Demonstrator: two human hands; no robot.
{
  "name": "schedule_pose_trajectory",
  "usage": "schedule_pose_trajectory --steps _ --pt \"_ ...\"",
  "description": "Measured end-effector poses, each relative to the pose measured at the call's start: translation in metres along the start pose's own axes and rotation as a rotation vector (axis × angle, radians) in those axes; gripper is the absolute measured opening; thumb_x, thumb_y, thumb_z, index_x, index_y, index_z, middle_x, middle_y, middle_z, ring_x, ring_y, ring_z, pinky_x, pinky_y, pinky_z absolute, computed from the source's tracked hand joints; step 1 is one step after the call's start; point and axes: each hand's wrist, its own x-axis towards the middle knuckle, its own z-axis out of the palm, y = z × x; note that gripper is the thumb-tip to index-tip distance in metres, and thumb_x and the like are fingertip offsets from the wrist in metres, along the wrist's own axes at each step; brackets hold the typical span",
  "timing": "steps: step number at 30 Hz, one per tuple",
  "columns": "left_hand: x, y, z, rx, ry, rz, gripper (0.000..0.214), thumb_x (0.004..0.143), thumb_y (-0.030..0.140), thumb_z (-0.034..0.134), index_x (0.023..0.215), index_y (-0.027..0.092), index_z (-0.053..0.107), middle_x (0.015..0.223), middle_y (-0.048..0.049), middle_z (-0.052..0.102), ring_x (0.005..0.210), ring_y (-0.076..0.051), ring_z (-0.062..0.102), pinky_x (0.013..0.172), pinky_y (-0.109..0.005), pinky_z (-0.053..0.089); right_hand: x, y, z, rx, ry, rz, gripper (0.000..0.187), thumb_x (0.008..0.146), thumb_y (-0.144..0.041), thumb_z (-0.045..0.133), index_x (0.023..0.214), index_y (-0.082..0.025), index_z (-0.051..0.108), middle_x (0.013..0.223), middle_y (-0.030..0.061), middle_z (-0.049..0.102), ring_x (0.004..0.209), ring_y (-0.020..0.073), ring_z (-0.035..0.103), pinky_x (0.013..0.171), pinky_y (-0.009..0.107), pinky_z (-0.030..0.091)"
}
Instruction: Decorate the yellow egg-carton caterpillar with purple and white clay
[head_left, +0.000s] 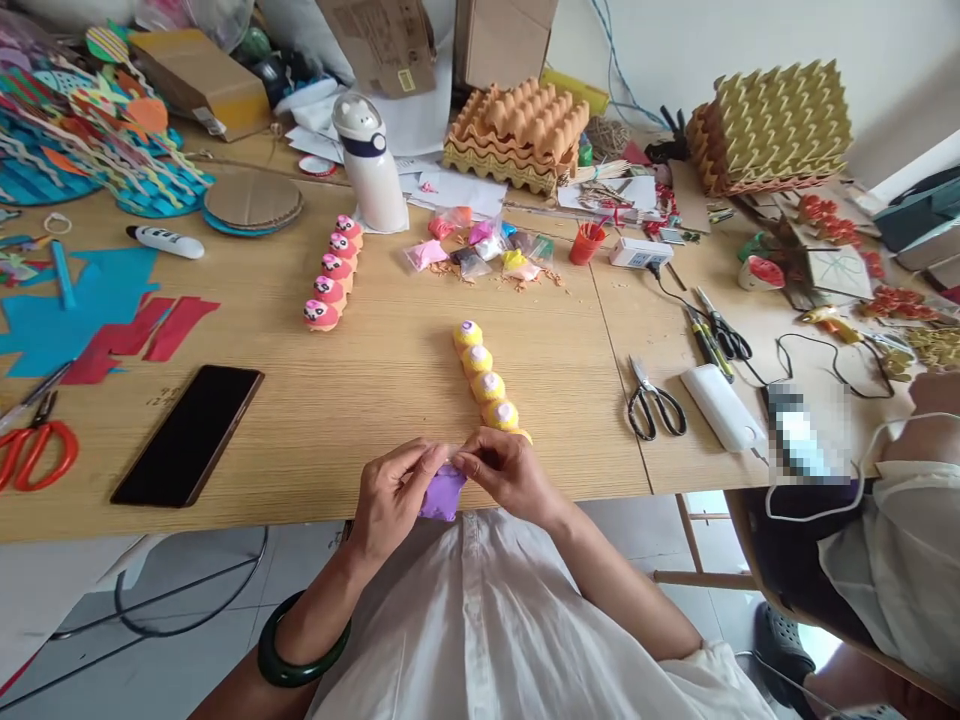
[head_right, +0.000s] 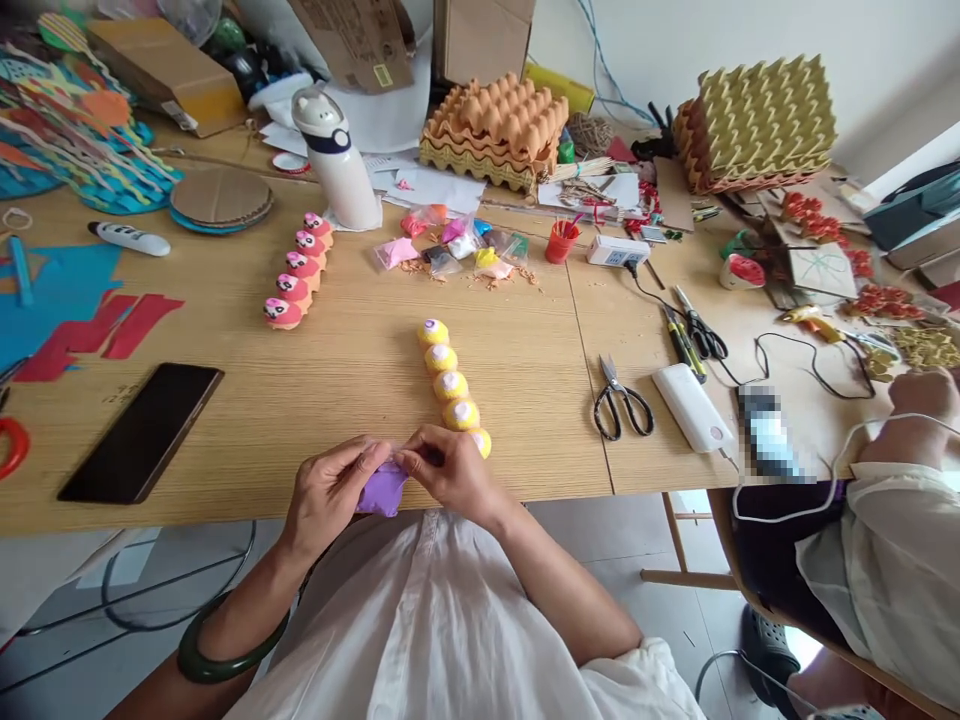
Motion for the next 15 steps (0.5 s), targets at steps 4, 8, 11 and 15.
schedule_pose_trajectory --steps 4,8,11,15 --pt "-0.004 0.006 0.004 -0.01 0.028 0.069 0.05 0.106 0.041 0.051 0.061 0.02 0.05 0.058 0.0018 0.045 0.055 -0.011 0.042 0.054 -0.022 0.039 -0.005 -0.002 -0.002 0.023 -0.028 -0.033 0.053 0.084 -0.066 0.083 0.073 -0.018 0.062 0.064 -0.0041 0.052 0.059 0.0083 0.039 0.054 0.025 0.031" --pt "-0.008 0.004 0.003 0.029 0.037 0.137 0.045 0.106 0.034 0.051 0.065 0.019 0.06 0.06 0.0008 0.054 0.055 -0.011 0.048 0.058 -0.021 0.043 -0.01 -0.003 -0.008 0.117 -0.129 0.127 0.056 0.079 -0.07 0.085 0.077 -0.019 0.061 0.055 -0.009 0.045 0.049 0.0069 0.035 0.047 0.024 0.025" --pt "-0.007 0.0 0.003 -0.032 -0.034 0.077 0.036 0.103 0.038 0.06 0.074 0.019 0.071 0.066 0.0 0.063 0.058 -0.012 0.054 0.058 -0.021 0.045 -0.013 -0.002 -0.011 0.071 -0.099 0.127 0.057 0.077 -0.07 0.086 0.075 -0.02 0.061 0.053 -0.01 0.042 0.049 0.0063 0.032 0.046 0.024 0.021" --pt "-0.004 -0.004 0.005 -0.116 -0.16 0.037 0.04 0.099 0.041 0.067 0.067 0.018 0.066 0.063 0.0021 0.059 0.057 -0.009 0.051 0.056 -0.018 0.043 -0.014 -0.002 -0.013 0.062 -0.106 0.132 0.057 0.074 -0.068 0.089 0.071 -0.018 0.062 0.053 -0.0095 0.041 0.051 0.006 0.03 0.047 0.024 0.02"
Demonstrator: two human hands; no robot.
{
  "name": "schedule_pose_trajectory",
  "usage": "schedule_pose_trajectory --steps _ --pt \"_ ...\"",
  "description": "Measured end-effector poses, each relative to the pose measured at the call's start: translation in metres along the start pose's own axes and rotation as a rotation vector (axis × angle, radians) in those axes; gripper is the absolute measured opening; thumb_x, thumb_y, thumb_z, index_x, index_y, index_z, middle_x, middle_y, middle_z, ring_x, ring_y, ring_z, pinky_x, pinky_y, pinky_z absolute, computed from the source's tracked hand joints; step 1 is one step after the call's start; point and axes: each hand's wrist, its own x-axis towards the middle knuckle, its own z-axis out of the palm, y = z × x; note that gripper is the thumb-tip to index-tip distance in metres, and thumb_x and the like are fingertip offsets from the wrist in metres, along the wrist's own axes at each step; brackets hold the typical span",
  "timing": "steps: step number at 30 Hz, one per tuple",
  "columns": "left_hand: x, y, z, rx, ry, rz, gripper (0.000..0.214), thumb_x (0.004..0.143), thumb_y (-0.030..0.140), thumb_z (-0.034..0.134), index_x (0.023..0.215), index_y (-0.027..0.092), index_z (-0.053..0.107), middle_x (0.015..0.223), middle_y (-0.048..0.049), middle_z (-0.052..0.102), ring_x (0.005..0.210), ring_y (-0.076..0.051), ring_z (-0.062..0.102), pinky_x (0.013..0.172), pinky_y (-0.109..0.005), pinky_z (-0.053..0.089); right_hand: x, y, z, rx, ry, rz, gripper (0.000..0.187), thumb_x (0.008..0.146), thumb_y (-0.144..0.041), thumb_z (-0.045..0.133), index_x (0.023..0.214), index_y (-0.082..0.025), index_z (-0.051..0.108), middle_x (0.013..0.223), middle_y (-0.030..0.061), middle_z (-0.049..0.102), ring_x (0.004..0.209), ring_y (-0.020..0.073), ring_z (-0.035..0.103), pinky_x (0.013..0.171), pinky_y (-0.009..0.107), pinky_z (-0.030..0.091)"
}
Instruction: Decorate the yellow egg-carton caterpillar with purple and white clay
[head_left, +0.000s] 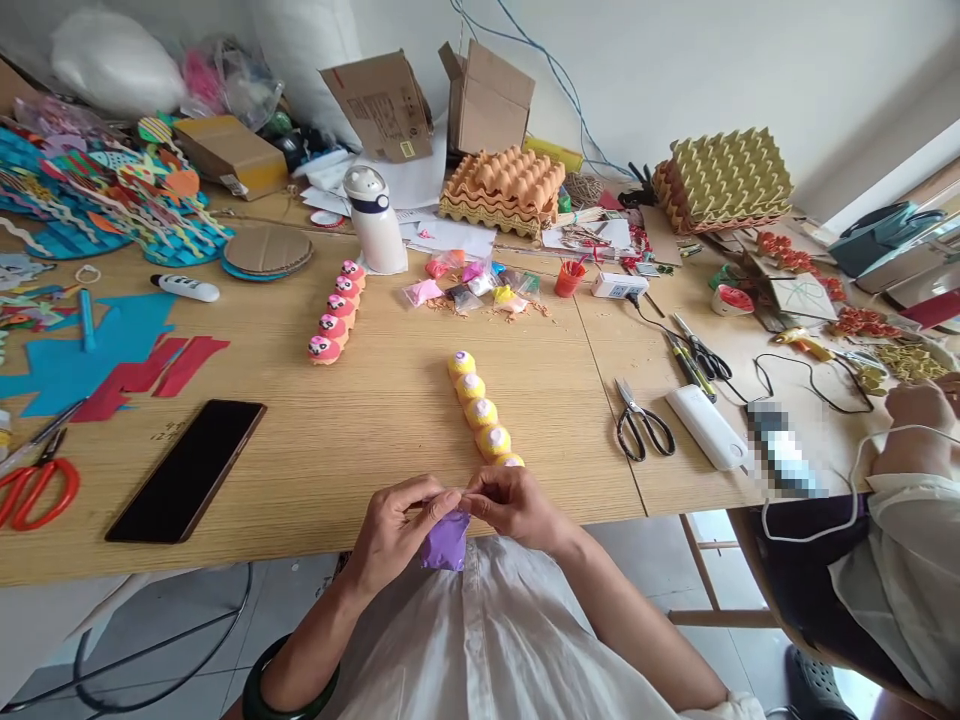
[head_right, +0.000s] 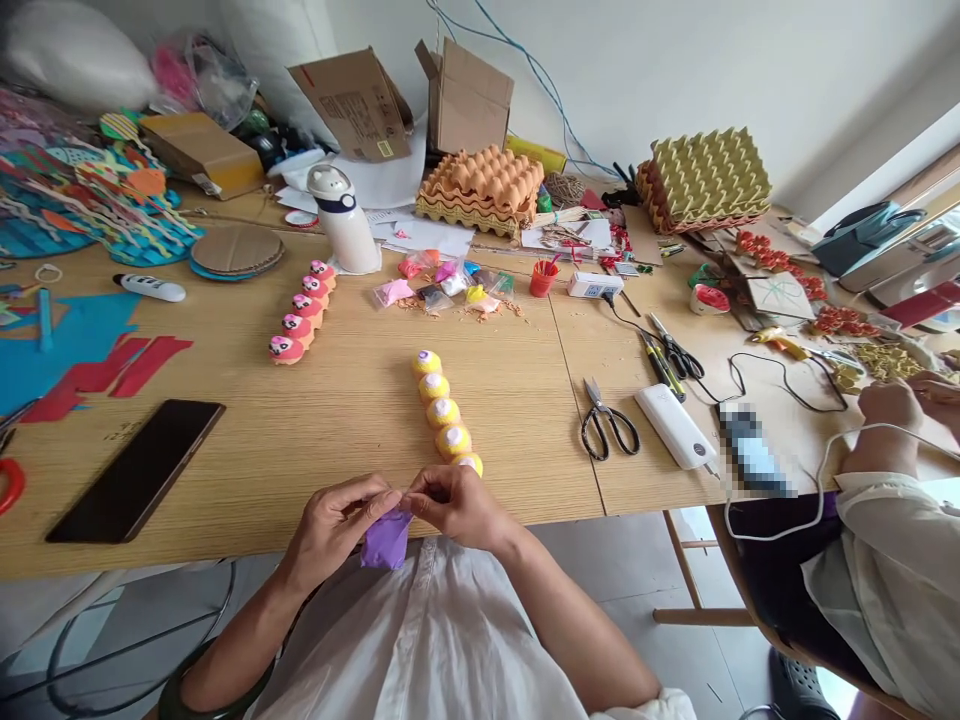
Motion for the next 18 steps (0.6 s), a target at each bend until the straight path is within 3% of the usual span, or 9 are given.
schedule_pose_trajectory --steps 3,7,11,14,18 --pt "0.0 -0.002 -0.001 -0.035 0.01 -0.029 0.042 0.1 0.042 0.067 0.067 0.017 0.067 0.062 0.0022 0.058 0.058 -0.009 0.05 0.055 -0.017 0.042 0.0 -0.001 -0.003 0.069 -0.013 0.051 0.056 0.072 -0.068 0.09 0.073 -0.019 0.062 0.053 -0.0094 0.044 0.051 0.0064 0.033 0.047 0.024 0.022" --pt "0.002 -0.002 -0.007 -0.038 -0.051 -0.027 0.041 0.103 0.043 0.063 0.075 0.017 0.078 0.068 -0.0006 0.069 0.062 -0.011 0.062 0.061 -0.017 0.049 0.002 -0.002 -0.01 0.024 0.076 0.013 0.06 0.068 -0.069 0.092 0.07 -0.018 0.06 0.055 -0.0092 0.042 0.053 0.0056 0.031 0.048 0.023 0.021" --pt "0.001 -0.001 -0.011 0.083 0.041 0.065 0.04 0.104 0.039 0.062 0.075 0.017 0.079 0.067 -0.0021 0.073 0.059 -0.013 0.065 0.059 -0.019 0.049 0.002 -0.004 -0.016 -0.025 0.015 0.014 0.057 0.075 -0.07 0.088 0.075 -0.017 0.065 0.057 -0.0079 0.043 0.055 0.0073 0.032 0.049 0.024 0.022" --pt "0.0 -0.005 -0.012 0.06 0.084 -0.005 0.045 0.104 0.043 0.061 0.071 0.017 0.078 0.065 -0.0034 0.073 0.058 -0.014 0.065 0.058 -0.021 0.05 0.002 -0.008 -0.016 -0.086 0.006 -0.055 0.054 0.08 -0.067 0.085 0.076 -0.017 0.066 0.061 -0.0068 0.044 0.058 0.008 0.032 0.053 0.025 0.024" --pt "0.004 -0.008 -0.01 -0.038 0.005 -0.088 0.038 0.101 0.047 0.068 0.083 0.018 0.084 0.081 -0.0059 0.08 0.074 -0.019 0.073 0.068 -0.023 0.057 0.007 -0.009 -0.012 -0.124 0.038 -0.072 0.054 0.083 -0.068 0.081 0.074 -0.018 0.062 0.061 -0.0067 0.043 0.059 0.0088 0.032 0.055 0.027 0.025"
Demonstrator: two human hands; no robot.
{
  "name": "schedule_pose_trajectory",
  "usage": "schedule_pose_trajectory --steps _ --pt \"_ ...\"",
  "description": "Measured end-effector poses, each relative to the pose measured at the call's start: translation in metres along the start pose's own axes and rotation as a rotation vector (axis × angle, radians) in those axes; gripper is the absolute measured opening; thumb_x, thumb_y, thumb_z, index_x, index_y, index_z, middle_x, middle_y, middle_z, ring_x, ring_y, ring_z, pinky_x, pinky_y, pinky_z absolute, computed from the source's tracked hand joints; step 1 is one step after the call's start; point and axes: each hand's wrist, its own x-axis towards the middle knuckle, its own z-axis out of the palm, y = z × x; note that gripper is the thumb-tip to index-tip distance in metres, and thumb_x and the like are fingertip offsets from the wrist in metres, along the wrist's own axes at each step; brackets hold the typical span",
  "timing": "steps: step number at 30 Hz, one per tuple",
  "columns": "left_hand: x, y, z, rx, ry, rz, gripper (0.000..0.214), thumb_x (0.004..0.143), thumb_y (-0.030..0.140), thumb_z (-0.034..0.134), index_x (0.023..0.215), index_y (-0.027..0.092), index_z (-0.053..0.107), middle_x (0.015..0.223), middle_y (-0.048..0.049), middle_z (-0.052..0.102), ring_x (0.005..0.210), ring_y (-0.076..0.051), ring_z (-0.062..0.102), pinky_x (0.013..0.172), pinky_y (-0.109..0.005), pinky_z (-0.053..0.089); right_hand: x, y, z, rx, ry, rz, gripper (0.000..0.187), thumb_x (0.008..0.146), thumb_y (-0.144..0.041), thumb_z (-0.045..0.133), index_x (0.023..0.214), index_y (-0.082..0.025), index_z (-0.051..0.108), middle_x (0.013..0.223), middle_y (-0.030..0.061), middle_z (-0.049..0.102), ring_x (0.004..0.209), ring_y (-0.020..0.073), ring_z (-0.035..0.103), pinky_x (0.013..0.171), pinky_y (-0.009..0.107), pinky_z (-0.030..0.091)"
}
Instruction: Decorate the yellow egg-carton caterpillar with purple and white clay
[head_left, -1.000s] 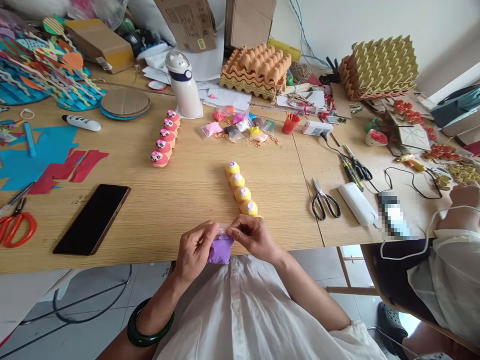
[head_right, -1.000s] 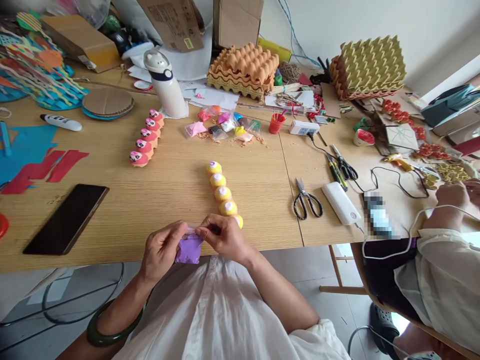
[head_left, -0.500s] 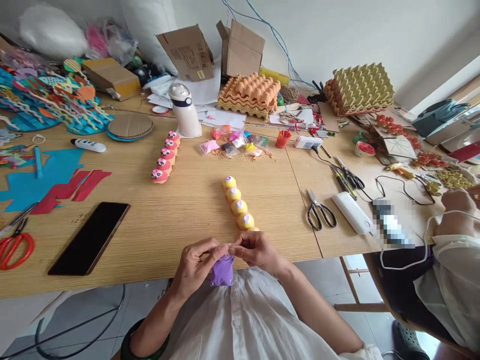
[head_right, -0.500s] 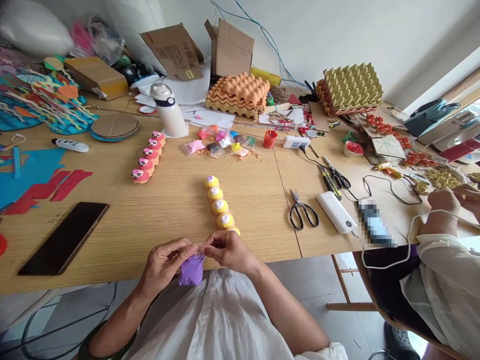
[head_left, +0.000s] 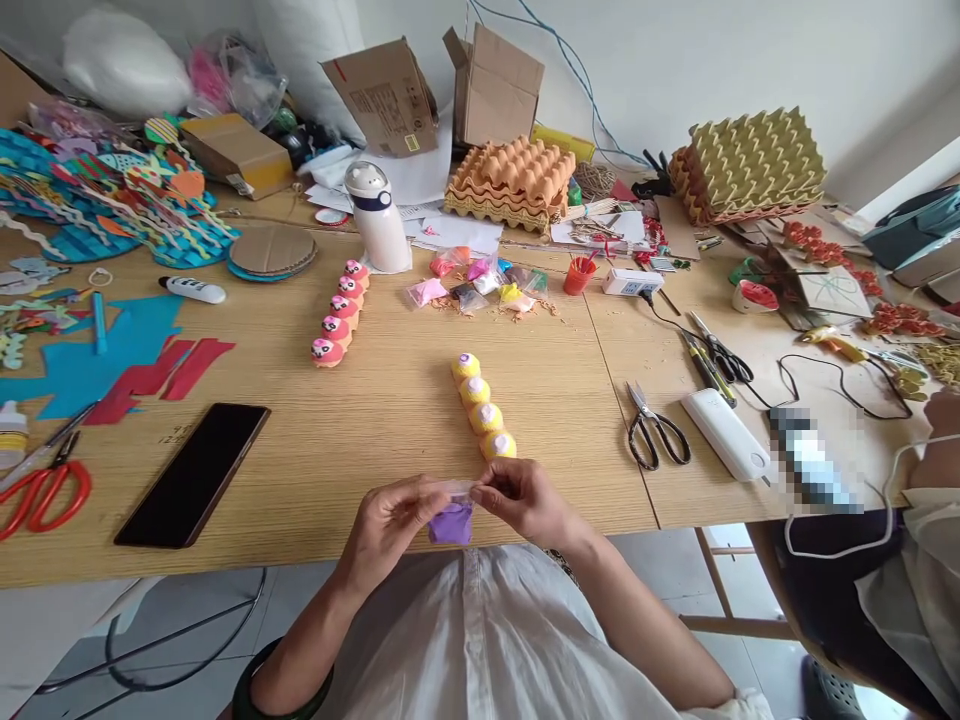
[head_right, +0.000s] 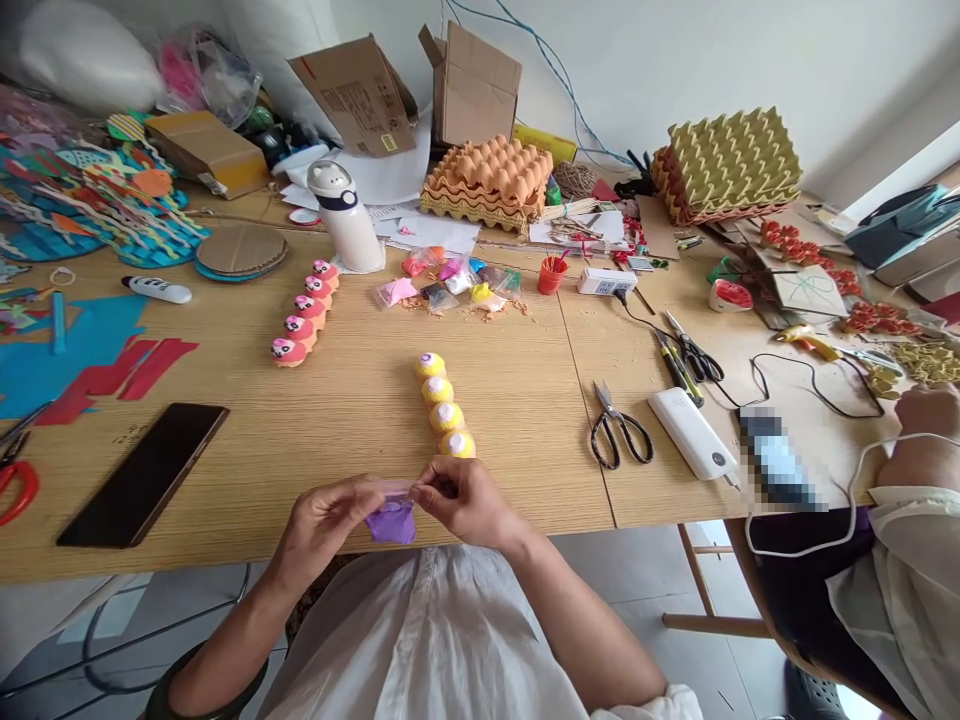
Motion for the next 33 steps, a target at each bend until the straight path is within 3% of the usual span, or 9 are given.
schedule_pose_trajectory --steps 3,7,9,12,16,20,28,33 --pt "0.006 0.006 0.004 0.104 0.016 0.082 0.029 0.099 0.042 0.071 0.087 0.02 0.086 0.08 -0.0044 0.08 0.071 -0.016 0.072 0.067 -0.021 0.056 0.002 0.003 0.003 -0.002 0.003 0.023 0.054 0.083 -0.068 0.081 0.074 -0.019 0.061 0.061 -0.0071 0.042 0.06 0.009 0.032 0.055 0.027 0.025" --pt "0.012 0.014 0.005 0.192 0.027 0.187 0.034 0.1 0.04 0.069 0.078 0.018 0.082 0.067 -0.0017 0.074 0.059 -0.013 0.064 0.06 -0.02 0.051 0.003 0.001 0.0 -0.007 -0.01 0.003 0.051 0.084 -0.063 0.083 0.073 -0.018 0.061 0.06 -0.0076 0.041 0.059 0.0083 0.032 0.054 0.026 0.026" --pt "0.013 0.012 0.003 0.141 0.024 0.134 0.04 0.102 0.045 0.067 0.077 0.017 0.082 0.069 -0.0028 0.076 0.061 -0.014 0.067 0.061 -0.021 0.054 0.006 -0.004 -0.009 0.0 -0.002 -0.018 0.05 0.083 -0.062 0.084 0.074 -0.018 0.063 0.06 -0.0071 0.043 0.058 0.008 0.034 0.053 0.026 0.025" --pt "0.011 -0.001 -0.002 0.02 0.158 -0.02 0.047 0.105 0.052 0.061 0.087 0.017 0.085 0.083 -0.0071 0.083 0.074 -0.02 0.078 0.074 -0.026 0.063 0.02 -0.011 -0.036 0.087 0.125 -0.021 0.053 0.079 -0.067 0.084 0.076 -0.017 0.066 0.058 -0.0066 0.047 0.054 0.0072 0.034 0.05 0.025 0.022" --pt "0.004 -0.027 -0.008 0.005 0.306 -0.12 0.049 0.103 0.058 0.062 0.095 0.016 0.086 0.09 -0.0094 0.085 0.074 -0.02 0.079 0.077 -0.028 0.067 0.056 -0.016 -0.082 0.314 0.452 0.02 0.052 0.06 -0.058 0.095 0.073 -0.018 0.065 0.053 -0.0107 0.041 0.046 0.0034 0.024 0.045 0.022 0.016" --pt "-0.001 -0.043 -0.007 0.112 0.315 -0.066 0.051 0.101 0.061 0.063 0.088 0.017 0.084 0.084 -0.0086 0.083 0.07 -0.019 0.077 0.073 -0.027 0.066 0.104 -0.014 -0.114 0.34 0.62 -0.014 0.049 0.068 -0.044 0.09 0.062 -0.022 0.047 0.054 -0.0112 0.036 0.048 0.0025 0.023 0.045 0.021 0.016" --pt "0.002 -0.047 -0.006 0.147 0.293 -0.026 0.051 0.104 0.059 0.059 0.088 0.018 0.083 0.081 -0.007 0.081 0.068 -0.017 0.074 0.071 -0.025 0.063 0.2 -0.021 -0.134 0.288 0.833 0.01 0.028 0.087 -0.021 0.073 0.07 -0.021 0.051 0.052 -0.0108 0.039 0.047 0.0043 0.028 0.045 0.021 0.024" --pt "0.0 -0.047 -0.008 0.149 0.284 -0.017 0.05 0.105 0.058 0.059 0.089 0.017 0.083 0.082 -0.0072 0.081 0.07 -0.018 0.075 0.072 -0.026 0.064 0.22 -0.018 -0.135 0.215 0.866 0.025 0.009 0.089 -0.022 0.068 0.084 -0.016 0.064 0.053 -0.0094 0.045 0.048 0.0062 0.033 0.047 0.022 0.024"
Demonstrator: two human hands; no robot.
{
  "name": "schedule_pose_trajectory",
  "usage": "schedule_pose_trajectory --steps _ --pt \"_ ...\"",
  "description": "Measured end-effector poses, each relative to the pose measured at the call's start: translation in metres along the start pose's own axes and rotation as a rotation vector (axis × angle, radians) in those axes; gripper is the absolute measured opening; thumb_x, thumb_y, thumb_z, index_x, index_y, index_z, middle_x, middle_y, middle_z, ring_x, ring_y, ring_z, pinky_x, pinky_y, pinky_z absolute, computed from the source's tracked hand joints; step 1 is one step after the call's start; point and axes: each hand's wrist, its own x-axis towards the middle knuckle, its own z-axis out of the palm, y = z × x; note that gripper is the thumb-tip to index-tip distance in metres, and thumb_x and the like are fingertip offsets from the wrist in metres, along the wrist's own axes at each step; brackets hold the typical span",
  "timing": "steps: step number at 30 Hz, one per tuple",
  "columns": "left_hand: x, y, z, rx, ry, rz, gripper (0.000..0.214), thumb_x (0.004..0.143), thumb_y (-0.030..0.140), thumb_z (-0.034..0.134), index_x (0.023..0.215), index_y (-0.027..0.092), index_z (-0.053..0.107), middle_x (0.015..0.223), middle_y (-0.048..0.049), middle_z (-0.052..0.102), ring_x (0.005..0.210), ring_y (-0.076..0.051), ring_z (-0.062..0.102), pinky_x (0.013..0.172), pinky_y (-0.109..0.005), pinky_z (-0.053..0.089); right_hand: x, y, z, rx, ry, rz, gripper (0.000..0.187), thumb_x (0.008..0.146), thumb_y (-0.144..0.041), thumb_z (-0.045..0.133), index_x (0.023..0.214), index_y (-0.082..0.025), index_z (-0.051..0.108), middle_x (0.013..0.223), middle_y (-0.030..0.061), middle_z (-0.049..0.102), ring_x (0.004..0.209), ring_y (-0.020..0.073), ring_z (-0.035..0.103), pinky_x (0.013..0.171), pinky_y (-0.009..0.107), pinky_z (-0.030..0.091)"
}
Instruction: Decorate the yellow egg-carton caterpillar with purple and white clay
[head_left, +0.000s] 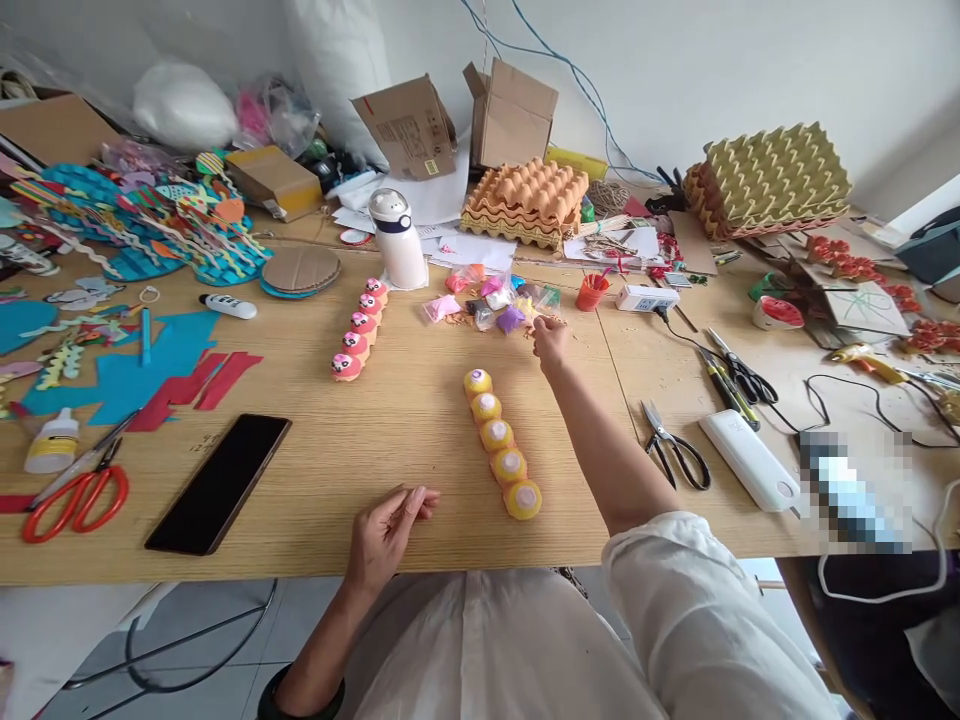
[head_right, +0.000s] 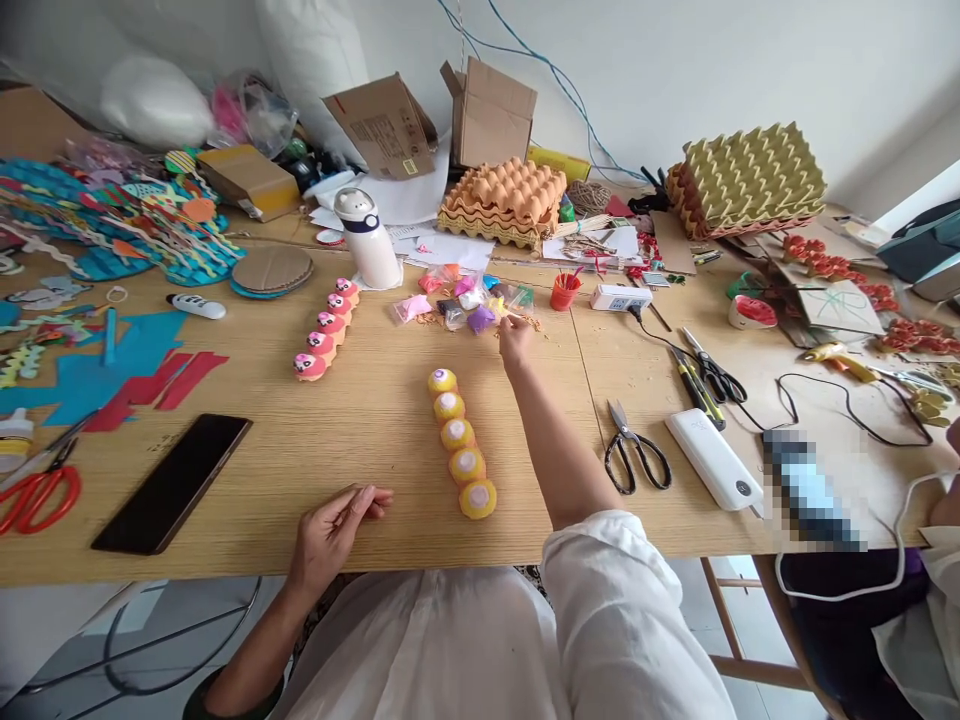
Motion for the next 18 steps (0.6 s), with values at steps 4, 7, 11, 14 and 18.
schedule_pose_trajectory --steps 4,7,11,14,18 --pt "-0.001 0.0 -0.001 0.002 -0.005 0.023 0.049 0.105 0.056 0.059 0.089 0.017 0.083 0.079 -0.0068 0.08 0.072 -0.018 0.077 0.073 -0.025 0.063 -0.035 0.012 -0.029 -0.029 -0.026 -0.017 0.016 0.09 -0.028 0.063 0.097 -0.014 0.069 0.055 -0.0103 0.042 0.046 0.0066 0.03 0.046 0.023 0.023" --pt "-0.003 -0.003 -0.001 0.026 -0.015 0.046 0.044 0.107 0.05 0.058 0.09 0.018 0.083 0.083 -0.0062 0.081 0.073 -0.017 0.077 0.075 -0.025 0.062 -0.087 0.025 -0.081 -0.064 -0.042 -0.04 0.023 0.086 -0.038 0.071 0.091 -0.016 0.072 0.057 -0.0094 0.04 0.047 0.0065 0.029 0.047 0.024 0.021" --pt "-0.006 -0.007 -0.002 0.049 -0.021 0.118 0.039 0.109 0.041 0.056 0.091 0.019 0.082 0.083 -0.0037 0.08 0.074 -0.014 0.076 0.074 -0.021 0.061 -0.163 0.056 -0.165 -0.189 0.035 -0.142 0.039 0.089 -0.058 0.074 0.086 -0.019 0.076 0.06 -0.0056 0.043 0.053 0.0098 0.035 0.05 0.027 0.026" --pt "-0.006 -0.007 -0.002 0.051 -0.033 0.155 0.033 0.11 0.034 0.057 0.094 0.02 0.082 0.084 -0.0023 0.08 0.075 -0.012 0.076 0.074 -0.018 0.06 -0.2 0.083 -0.204 -0.351 0.086 -0.25 0.044 0.094 -0.064 0.069 0.085 -0.021 0.077 0.06 -0.0033 0.046 0.054 0.0124 0.038 0.051 0.029 0.03" --pt "-0.007 -0.004 -0.005 0.08 -0.045 0.197 0.028 0.109 0.027 0.058 0.096 0.019 0.081 0.087 -0.0017 0.08 0.074 -0.01 0.075 0.075 -0.017 0.06 -0.208 0.099 -0.209 -0.433 0.135 -0.294 0.051 0.097 -0.069 0.063 0.083 -0.022 0.076 0.059 -0.0021 0.046 0.056 0.0142 0.04 0.052 0.03 0.032"
